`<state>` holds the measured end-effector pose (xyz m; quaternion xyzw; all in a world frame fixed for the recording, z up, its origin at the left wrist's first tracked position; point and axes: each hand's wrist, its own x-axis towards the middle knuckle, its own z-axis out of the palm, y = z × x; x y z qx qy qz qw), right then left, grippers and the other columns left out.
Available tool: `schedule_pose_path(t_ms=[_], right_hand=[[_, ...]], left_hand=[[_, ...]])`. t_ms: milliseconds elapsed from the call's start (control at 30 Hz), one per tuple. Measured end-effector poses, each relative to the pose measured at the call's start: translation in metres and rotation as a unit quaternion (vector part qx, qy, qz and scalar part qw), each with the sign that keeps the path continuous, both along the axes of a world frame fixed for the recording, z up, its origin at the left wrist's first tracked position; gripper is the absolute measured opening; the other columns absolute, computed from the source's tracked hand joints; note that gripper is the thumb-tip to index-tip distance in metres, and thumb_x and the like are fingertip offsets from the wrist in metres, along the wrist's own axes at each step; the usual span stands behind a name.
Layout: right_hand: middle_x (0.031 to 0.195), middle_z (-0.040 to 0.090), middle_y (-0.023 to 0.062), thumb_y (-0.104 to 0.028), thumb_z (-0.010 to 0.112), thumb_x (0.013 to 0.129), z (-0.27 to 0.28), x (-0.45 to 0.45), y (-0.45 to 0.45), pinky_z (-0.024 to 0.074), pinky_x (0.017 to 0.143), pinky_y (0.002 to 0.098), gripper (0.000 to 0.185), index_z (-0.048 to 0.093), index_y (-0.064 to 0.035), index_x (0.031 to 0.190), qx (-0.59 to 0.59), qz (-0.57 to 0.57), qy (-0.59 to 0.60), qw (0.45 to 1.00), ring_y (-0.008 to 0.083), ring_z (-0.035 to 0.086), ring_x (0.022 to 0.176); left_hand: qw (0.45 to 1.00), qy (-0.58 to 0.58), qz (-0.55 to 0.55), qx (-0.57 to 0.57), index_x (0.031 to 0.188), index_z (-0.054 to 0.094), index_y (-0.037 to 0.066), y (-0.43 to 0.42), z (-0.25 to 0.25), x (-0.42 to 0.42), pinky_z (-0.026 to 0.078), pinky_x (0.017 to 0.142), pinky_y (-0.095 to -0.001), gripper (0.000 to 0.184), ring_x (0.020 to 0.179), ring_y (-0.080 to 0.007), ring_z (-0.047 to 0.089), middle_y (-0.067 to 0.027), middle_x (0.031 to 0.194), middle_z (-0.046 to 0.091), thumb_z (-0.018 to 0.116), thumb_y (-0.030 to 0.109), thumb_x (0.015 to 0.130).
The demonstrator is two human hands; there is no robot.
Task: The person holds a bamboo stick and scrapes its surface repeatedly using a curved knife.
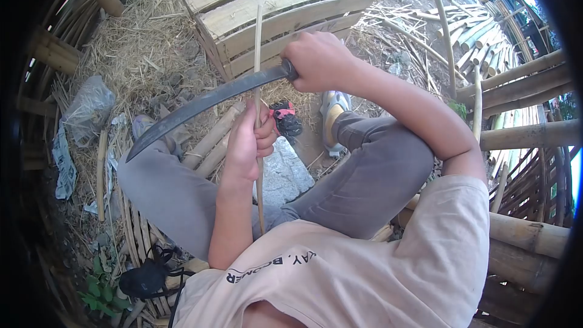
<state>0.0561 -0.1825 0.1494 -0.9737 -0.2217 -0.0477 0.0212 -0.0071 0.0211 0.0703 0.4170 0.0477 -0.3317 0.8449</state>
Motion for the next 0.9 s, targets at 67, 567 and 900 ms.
schedule_pose_path(t_ms=[67, 567, 900], right_hand=[[0.064, 0.064, 0.0162, -0.015, 0.072, 0.058, -0.002, 0.001, -0.002, 0.053, 0.064, 0.0479, 0.023, 0.073, -0.007, 0.079, -0.001, -0.01, 0.009, 1.0, 0.0392, 0.065, 0.066], [0.071, 0.068, 0.0165, -0.017, 0.076, 0.061, -0.004, 0.024, -0.02, 0.0562, 0.068, 0.0465, 0.023, 0.072, -0.0069, 0.081, -0.048, -0.065, -0.034, 0.996, 0.0379, 0.069, 0.072], [0.07, 0.068, 0.0168, -0.016, 0.068, 0.069, 0.003, 0.027, -0.068, 0.0549, 0.067, 0.0463, 0.014, 0.072, -0.0069, 0.078, 0.016, -0.187, -0.083, 0.979, 0.0362, 0.069, 0.07]], left_hand=[[1.0, 0.0, 0.004, 0.009, 0.09, 0.047, 0.014, -0.004, -0.003, -0.005, 0.014, 0.039, -0.0202, 0.038, 0.046, -0.0003, 0.021, 0.0102, 0.061, 0.029, 0.034, 0.044, 0.111], [1.0, -0.007, 0.003, 0.022, 0.087, 0.043, 0.017, -0.003, 0.001, -0.01, 0.014, 0.04, -0.0195, 0.036, 0.047, 0.0006, 0.021, 0.0111, 0.063, 0.029, 0.035, 0.042, 0.111], [1.0, -0.005, -0.011, 0.018, 0.092, 0.048, 0.013, -0.008, 0.001, -0.011, 0.015, 0.039, -0.0188, 0.033, 0.047, 0.0005, 0.023, 0.0097, 0.063, 0.032, 0.038, 0.038, 0.111]])
